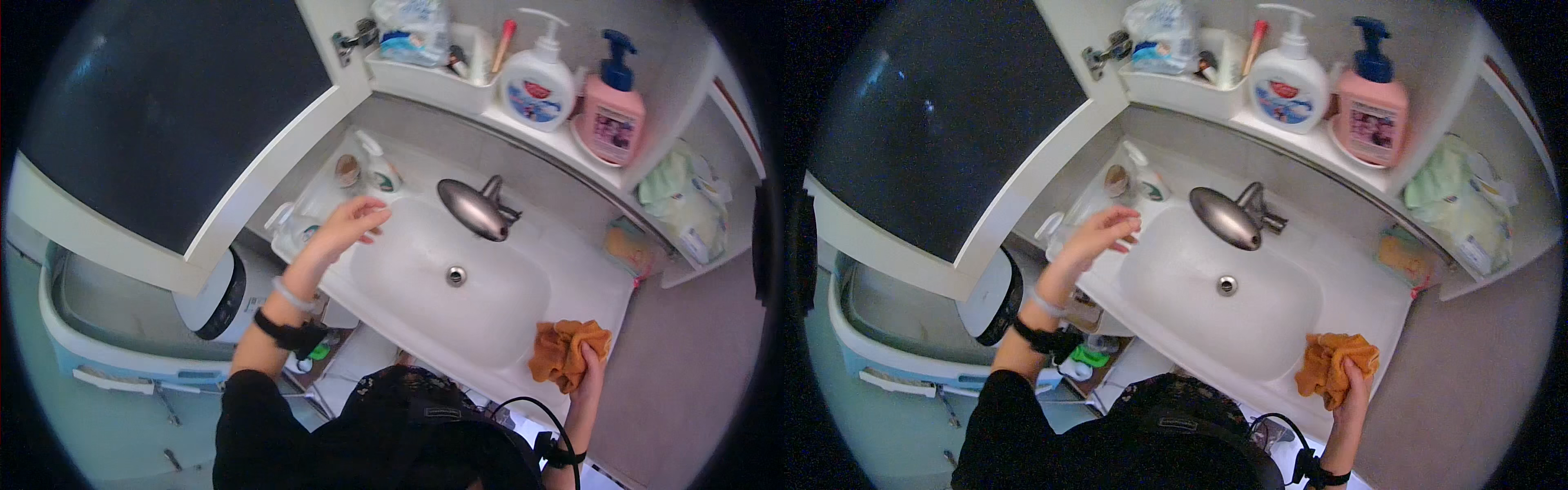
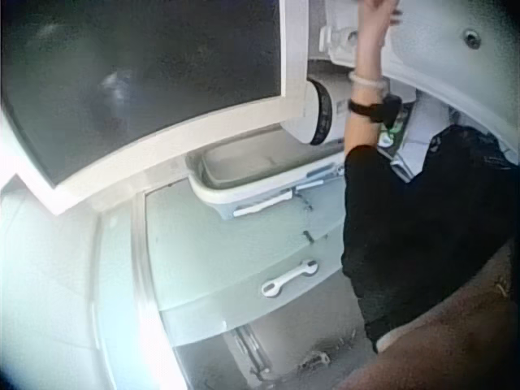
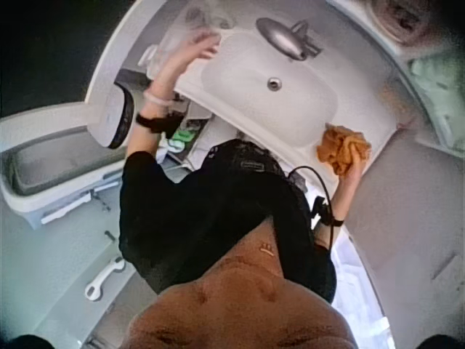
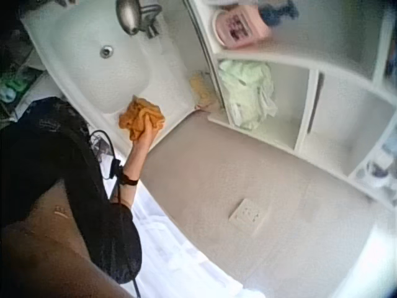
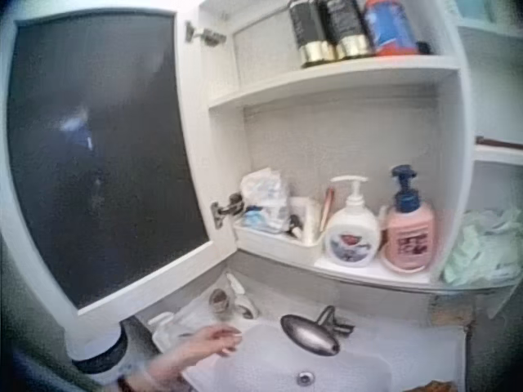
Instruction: The person rinses a cloth in a sink, wipes a shelf and a mirror, and wipes down several bottles before placing them back on the shelf.
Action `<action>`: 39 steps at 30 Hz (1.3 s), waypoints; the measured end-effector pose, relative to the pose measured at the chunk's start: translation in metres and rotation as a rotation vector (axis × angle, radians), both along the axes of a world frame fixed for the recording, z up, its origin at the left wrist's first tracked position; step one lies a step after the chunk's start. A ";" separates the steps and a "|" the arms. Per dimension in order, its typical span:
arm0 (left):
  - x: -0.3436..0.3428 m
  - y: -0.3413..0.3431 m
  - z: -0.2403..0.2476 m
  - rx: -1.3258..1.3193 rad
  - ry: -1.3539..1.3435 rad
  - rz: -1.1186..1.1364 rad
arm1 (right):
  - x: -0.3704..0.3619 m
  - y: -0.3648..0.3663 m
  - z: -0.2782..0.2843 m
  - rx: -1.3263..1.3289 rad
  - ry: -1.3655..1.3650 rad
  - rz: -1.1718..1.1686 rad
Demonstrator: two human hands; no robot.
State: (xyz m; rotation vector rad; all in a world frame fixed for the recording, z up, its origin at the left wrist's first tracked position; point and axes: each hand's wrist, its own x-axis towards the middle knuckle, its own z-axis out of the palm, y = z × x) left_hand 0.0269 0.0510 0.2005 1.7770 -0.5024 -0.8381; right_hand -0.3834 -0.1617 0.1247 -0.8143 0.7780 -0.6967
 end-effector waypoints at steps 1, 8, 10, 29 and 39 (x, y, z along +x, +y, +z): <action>0.019 0.026 -0.051 0.041 0.065 0.180 | 0.012 0.007 0.002 -0.052 0.052 0.008; 0.109 0.016 -0.193 0.100 -0.280 0.758 | 0.026 0.022 0.005 -0.096 0.153 -0.101; 0.130 -0.002 -0.205 0.171 -0.646 0.780 | 0.029 0.027 0.010 -0.112 0.166 -0.182; 0.035 0.035 -0.085 -0.172 -0.781 0.396 | 0.014 0.059 -0.001 -0.090 0.005 -0.220; 0.014 0.005 0.285 -0.767 -1.215 0.221 | 0.014 0.052 0.017 -0.209 -0.216 -0.059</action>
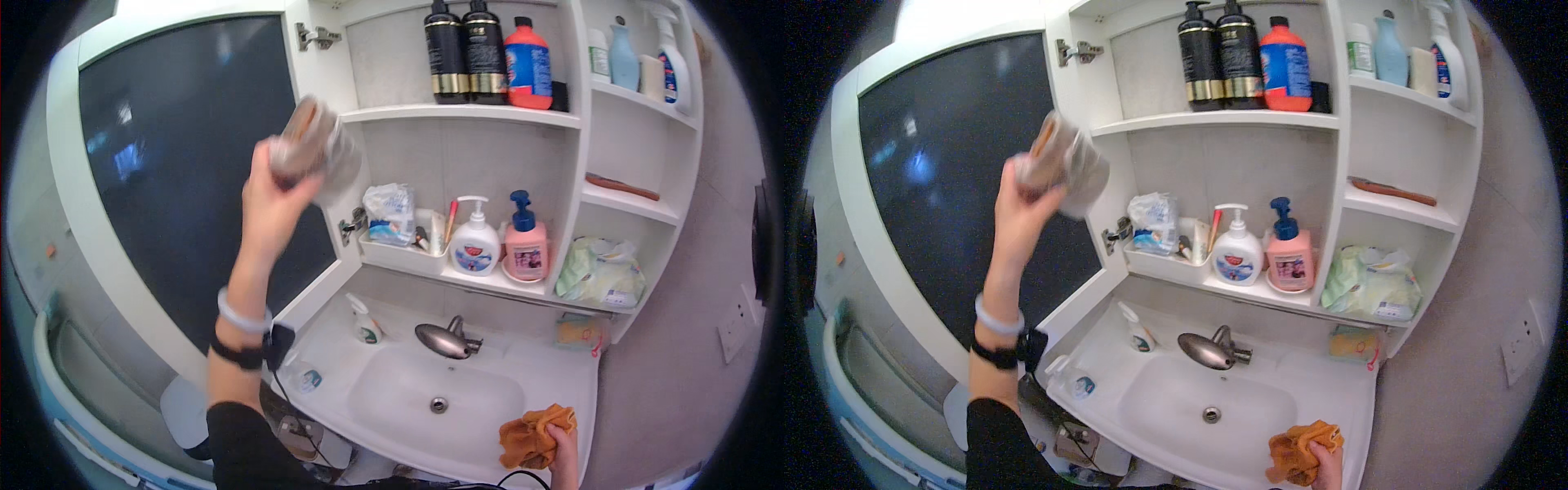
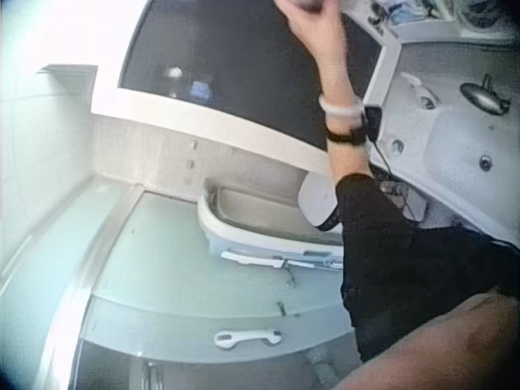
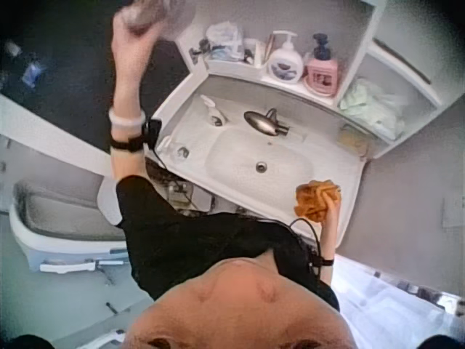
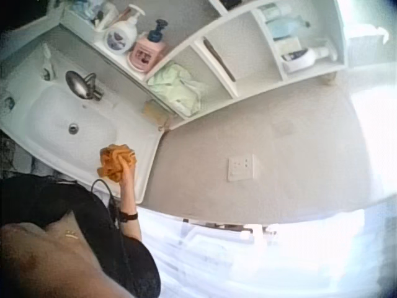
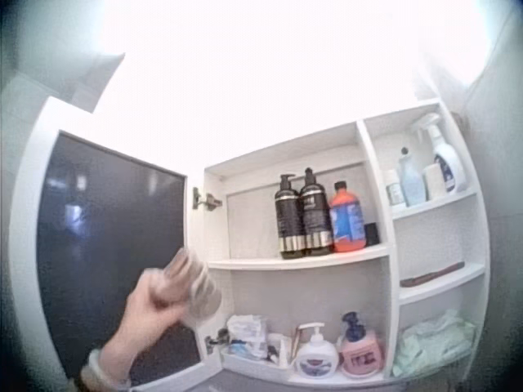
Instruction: The person rinses a cloth in a sink, wipes a shelf and a mirror, and wipes down several bottles before placing them back on the shelf.
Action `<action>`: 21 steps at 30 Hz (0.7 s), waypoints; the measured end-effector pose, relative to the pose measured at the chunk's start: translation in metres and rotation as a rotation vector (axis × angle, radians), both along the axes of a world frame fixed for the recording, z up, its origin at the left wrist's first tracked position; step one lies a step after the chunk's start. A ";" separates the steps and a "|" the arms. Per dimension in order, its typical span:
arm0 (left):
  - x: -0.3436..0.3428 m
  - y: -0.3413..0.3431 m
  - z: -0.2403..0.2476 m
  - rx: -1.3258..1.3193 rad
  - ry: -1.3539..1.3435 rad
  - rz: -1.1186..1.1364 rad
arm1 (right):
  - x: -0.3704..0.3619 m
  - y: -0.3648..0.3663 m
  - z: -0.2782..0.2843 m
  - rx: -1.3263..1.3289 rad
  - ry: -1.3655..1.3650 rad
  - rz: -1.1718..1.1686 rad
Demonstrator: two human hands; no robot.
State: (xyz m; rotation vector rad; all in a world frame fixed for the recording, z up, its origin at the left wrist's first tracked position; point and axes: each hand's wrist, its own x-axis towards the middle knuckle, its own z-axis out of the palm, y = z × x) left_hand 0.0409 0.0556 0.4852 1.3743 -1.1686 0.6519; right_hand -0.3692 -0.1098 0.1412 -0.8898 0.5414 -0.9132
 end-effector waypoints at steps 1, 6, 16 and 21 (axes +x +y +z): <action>0.014 -0.011 0.022 0.017 -0.047 0.041 | 0.001 0.005 0.003 0.008 0.011 -0.013; 0.055 -0.110 0.095 -0.001 -0.093 0.229 | -0.035 0.008 0.014 0.081 0.087 -0.095; 0.112 -0.169 0.121 0.204 0.025 0.424 | -0.043 0.018 0.021 0.202 0.051 -0.269; 0.096 -0.163 0.096 0.158 -0.276 0.624 | -0.030 0.020 0.047 0.181 0.119 -0.243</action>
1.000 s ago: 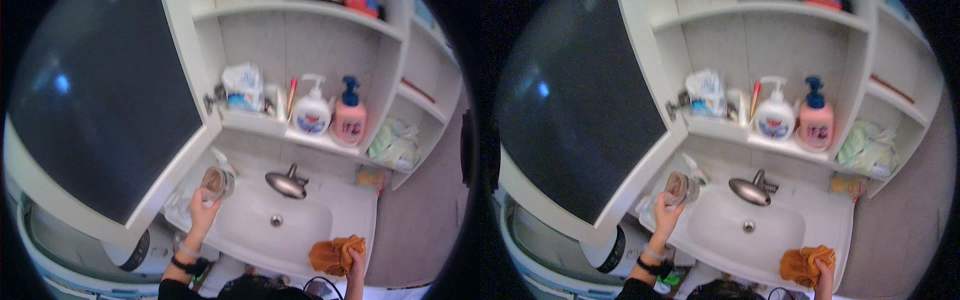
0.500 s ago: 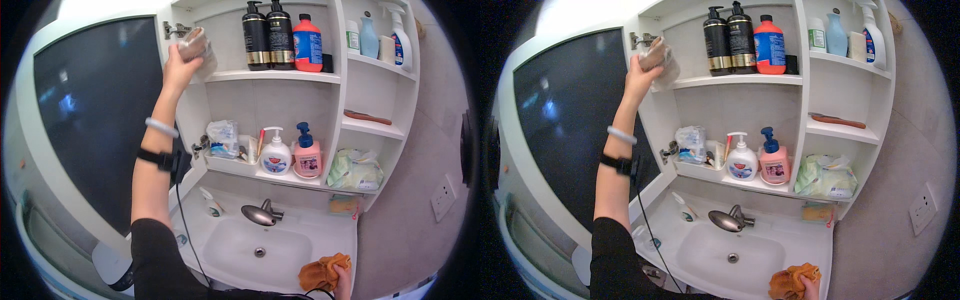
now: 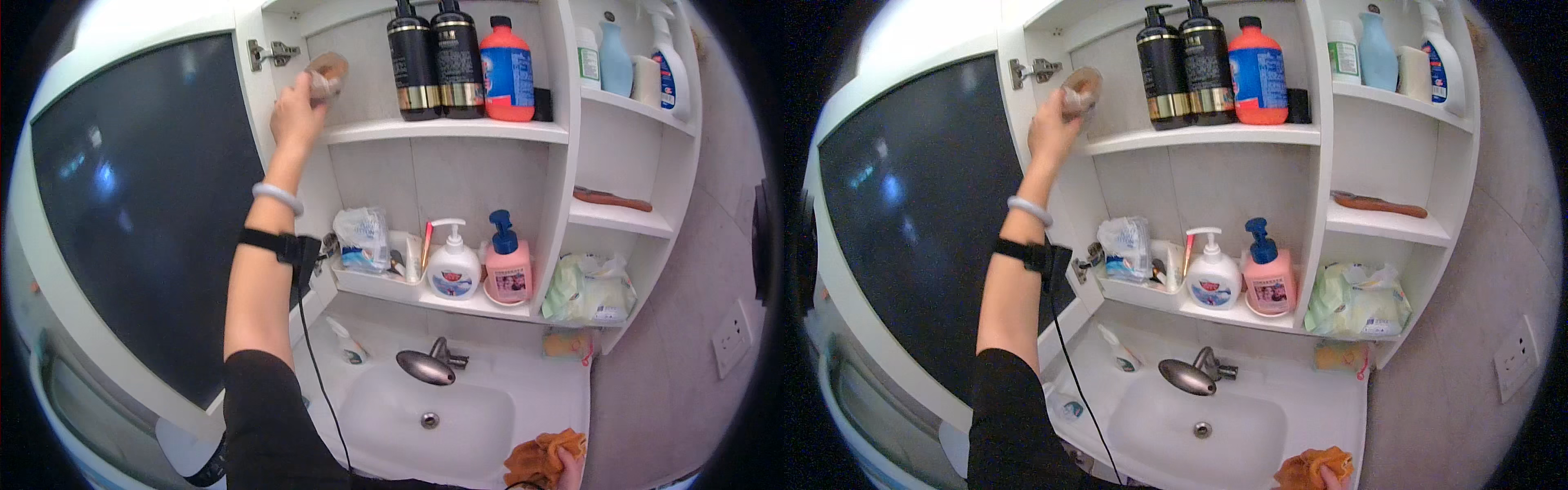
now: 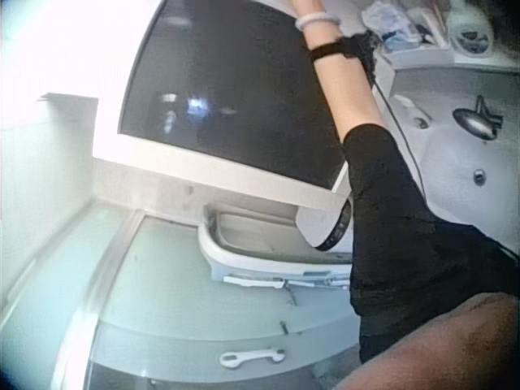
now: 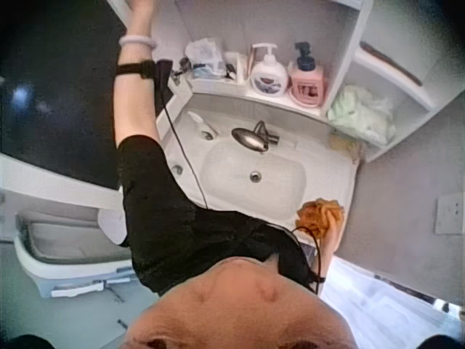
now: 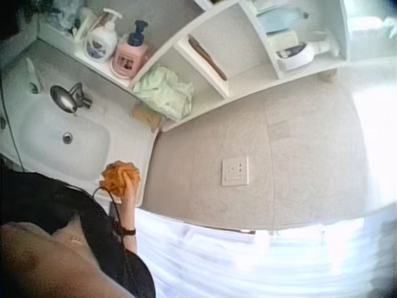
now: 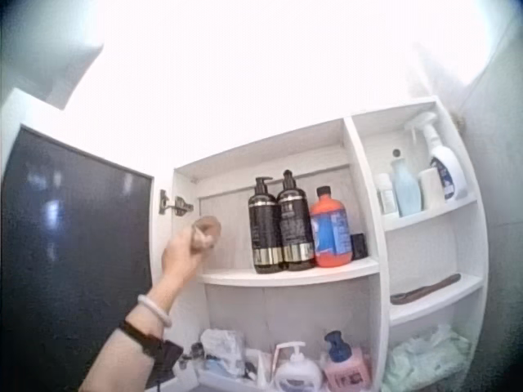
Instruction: The person rinses a cloth in a sink, wipes a shelf and a mirror, and wipes down several bottles before placing them back on the shelf.
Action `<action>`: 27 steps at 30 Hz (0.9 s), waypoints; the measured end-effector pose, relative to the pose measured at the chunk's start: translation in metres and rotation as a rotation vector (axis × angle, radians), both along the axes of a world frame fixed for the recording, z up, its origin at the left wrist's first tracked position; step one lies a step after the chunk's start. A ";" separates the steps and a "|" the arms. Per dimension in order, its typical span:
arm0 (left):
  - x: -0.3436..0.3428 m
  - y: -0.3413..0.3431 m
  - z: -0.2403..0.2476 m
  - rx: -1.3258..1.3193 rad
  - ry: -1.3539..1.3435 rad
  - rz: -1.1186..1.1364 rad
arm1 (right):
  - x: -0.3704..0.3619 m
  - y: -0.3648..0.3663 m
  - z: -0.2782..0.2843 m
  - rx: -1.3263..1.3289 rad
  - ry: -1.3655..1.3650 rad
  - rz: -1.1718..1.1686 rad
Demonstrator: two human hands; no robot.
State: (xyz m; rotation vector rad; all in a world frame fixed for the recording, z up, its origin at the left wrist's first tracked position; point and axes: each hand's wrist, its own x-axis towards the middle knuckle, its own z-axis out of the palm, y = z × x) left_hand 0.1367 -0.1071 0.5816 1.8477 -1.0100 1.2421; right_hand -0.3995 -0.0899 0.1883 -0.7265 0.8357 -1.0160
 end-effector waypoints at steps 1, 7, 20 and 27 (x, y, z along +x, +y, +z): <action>-0.006 0.001 -0.009 -0.016 -0.147 0.102 | 0.004 0.003 0.012 -0.007 0.008 0.012; -0.010 0.021 -0.031 -0.140 -0.638 0.076 | 0.004 0.010 0.015 -0.079 -0.035 0.055; -0.022 0.018 0.013 -0.024 -0.135 -0.024 | -0.002 0.021 0.002 -0.137 -0.048 0.013; 0.020 0.002 0.036 0.078 0.270 -0.020 | 0.010 0.040 -0.004 -0.072 -0.024 -0.097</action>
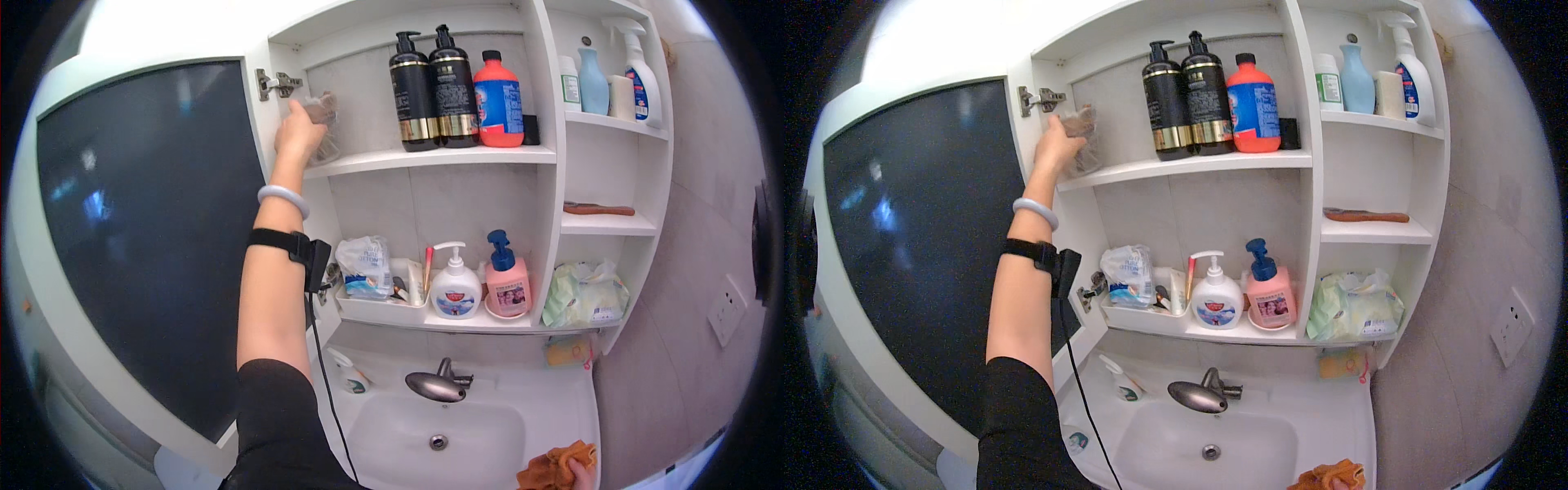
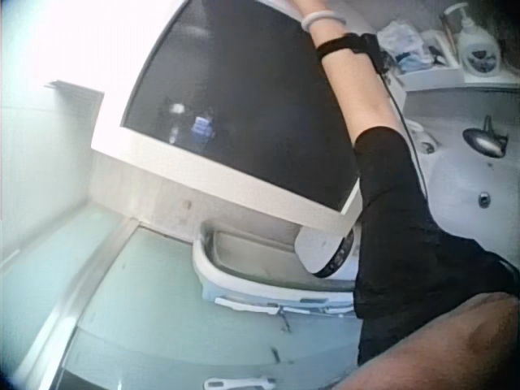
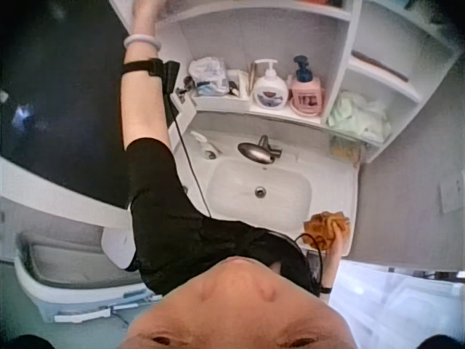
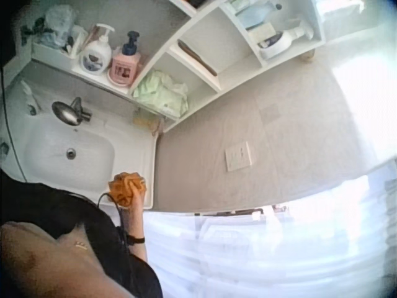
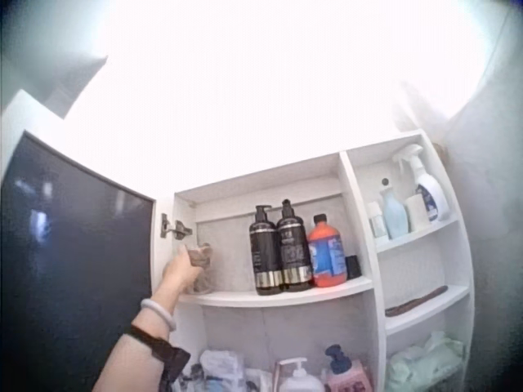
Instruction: The person rinses a cloth in a sink, wipes a shelf and a mirror, and wipes down several bottles before placing them back on the shelf.
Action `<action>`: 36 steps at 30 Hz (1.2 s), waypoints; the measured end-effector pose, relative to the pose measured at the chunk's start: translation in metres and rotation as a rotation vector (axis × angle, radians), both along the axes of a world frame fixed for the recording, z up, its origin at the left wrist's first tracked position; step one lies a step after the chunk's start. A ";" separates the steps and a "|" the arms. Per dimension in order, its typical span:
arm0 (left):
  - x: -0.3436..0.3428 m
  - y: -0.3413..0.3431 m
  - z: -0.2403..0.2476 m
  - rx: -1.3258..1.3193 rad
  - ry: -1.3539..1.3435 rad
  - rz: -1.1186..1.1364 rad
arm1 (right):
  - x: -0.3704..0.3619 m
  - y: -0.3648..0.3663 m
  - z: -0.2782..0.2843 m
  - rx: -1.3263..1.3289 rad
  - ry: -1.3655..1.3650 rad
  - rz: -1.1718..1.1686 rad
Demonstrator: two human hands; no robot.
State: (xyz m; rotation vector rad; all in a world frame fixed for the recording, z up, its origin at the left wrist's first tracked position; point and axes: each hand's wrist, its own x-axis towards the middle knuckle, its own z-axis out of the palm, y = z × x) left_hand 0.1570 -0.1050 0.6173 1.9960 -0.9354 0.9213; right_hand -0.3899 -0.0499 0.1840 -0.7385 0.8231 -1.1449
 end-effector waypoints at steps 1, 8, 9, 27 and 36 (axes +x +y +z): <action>0.002 -0.004 0.002 -0.023 -0.073 0.038 | -0.001 0.003 -0.002 0.009 -0.002 -0.023; 0.007 -0.011 -0.017 -0.150 -0.427 0.161 | 0.011 0.002 -0.012 -0.028 -0.011 -0.157; 0.004 -0.006 -0.014 -0.214 -0.563 0.228 | 0.006 -0.003 -0.018 -0.018 -0.016 -0.121; 0.037 0.104 -0.603 -0.289 0.825 0.124 | 0.031 -0.039 -0.051 0.090 0.218 0.006; -0.022 0.034 -0.620 0.124 0.870 0.064 | 0.042 -0.019 -0.065 0.144 0.293 -0.017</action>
